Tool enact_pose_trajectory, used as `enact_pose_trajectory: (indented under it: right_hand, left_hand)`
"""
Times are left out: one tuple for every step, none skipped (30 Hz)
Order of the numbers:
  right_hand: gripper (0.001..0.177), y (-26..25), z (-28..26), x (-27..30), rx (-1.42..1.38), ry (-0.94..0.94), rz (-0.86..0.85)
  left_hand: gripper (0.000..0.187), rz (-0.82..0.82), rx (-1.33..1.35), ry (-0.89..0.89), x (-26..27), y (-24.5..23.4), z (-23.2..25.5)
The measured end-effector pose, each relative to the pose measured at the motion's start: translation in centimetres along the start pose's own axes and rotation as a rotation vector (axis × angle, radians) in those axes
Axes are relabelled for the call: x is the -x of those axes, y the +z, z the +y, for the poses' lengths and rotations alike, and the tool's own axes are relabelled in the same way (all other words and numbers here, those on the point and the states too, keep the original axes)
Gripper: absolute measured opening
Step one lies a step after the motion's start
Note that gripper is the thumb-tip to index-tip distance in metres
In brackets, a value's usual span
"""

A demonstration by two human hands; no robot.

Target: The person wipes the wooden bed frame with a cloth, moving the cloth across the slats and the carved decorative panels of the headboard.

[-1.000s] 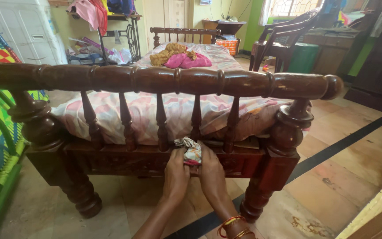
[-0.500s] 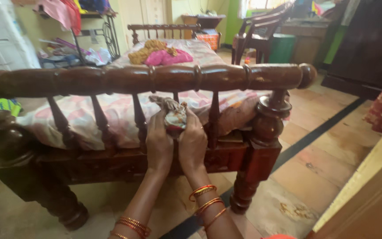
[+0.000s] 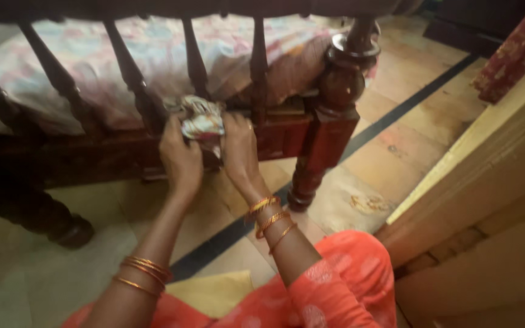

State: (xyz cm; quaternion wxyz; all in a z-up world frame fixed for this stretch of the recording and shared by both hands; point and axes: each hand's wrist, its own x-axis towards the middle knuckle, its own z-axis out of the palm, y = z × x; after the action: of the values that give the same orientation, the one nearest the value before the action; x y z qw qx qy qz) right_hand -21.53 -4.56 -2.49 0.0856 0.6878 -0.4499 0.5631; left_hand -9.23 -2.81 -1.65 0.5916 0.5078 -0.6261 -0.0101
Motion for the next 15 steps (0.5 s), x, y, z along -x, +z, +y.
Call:
enact_pose_trajectory:
  right_hand:
    - [0.037, -0.9, -0.7, 0.5, -0.017, 0.031, 0.003]
    - [0.040, -1.7, -1.4, -0.1, -0.035, 0.046, 0.024]
    - [0.043, -2.4, -2.2, -0.9, -0.053, 0.061, 0.044]
    - [0.045, -3.0, -2.9, -2.0, -0.080, 0.025, 0.097]
    - [0.047, -3.4, -3.6, -3.2, -0.108, -0.011, 0.150]
    - [0.049, -3.7, -4.2, -3.7, -0.137, -0.039, 0.190]
    - [0.047, -3.8, -4.7, -4.6, -0.155, -0.009, 0.192]
    - [0.045, -3.6, -4.9, -5.9, -0.174, 0.014, 0.195]
    - [0.043, -3.5, -5.2, -6.6, -0.193, 0.037, 0.198]
    - [0.046, -3.2, -5.6, -7.0, -0.196, 0.014, 0.244]
    - [0.048, -2.8, -5.9, -7.4, -0.198, -0.009, 0.291]
    - [0.051, -2.4, -5.9, -8.0, -0.202, -0.037, 0.341]
    - [0.050, -2.1, -6.1, -8.1, -0.238, -0.018, 0.321]
    - [0.050, -2.0, -6.4, -7.8, -0.275, -0.005, 0.306]
    - [0.052, -1.9, -6.7, -7.6, -0.313, 0.008, 0.289]
  left_hand:
    - [0.038, -0.001, 0.047, -0.031, 0.8, -0.6, 0.9]
    - [0.042, 0.011, 0.099, -0.044, 0.5, -1.2, 1.8]
    - [0.047, 0.022, 0.151, -0.057, 0.1, -1.8, 2.8]
    - [0.049, 0.066, 0.155, 0.008, -0.8, -2.3, 3.8]
    - [0.052, 0.110, 0.160, 0.073, -1.8, -2.5, 4.6]
    - [0.055, 0.148, 0.159, 0.124, -2.2, -2.7, 5.1]
    - [0.053, 0.135, 0.202, 0.137, -3.1, -2.7, 5.5]
    - [0.051, 0.129, 0.248, 0.152, -4.5, -2.5, 5.7]
    - [0.050, 0.123, 0.294, 0.167, -5.3, -2.4, 5.8]
    - [0.051, 0.153, 0.245, 0.199, -5.5, -2.3, 5.8]
    - [0.052, 0.183, 0.196, 0.230, -5.5, -2.2, 5.7]
    - [0.053, 0.216, 0.149, 0.267, -5.7, -1.9, 5.5]
    - [0.050, 0.192, 0.137, 0.258, -5.6, -1.7, 5.3]
    - [0.048, 0.172, 0.126, 0.254, -5.6, -1.6, 5.1]
    - [0.047, 0.152, 0.115, 0.251, -5.6, -1.6, 5.0]
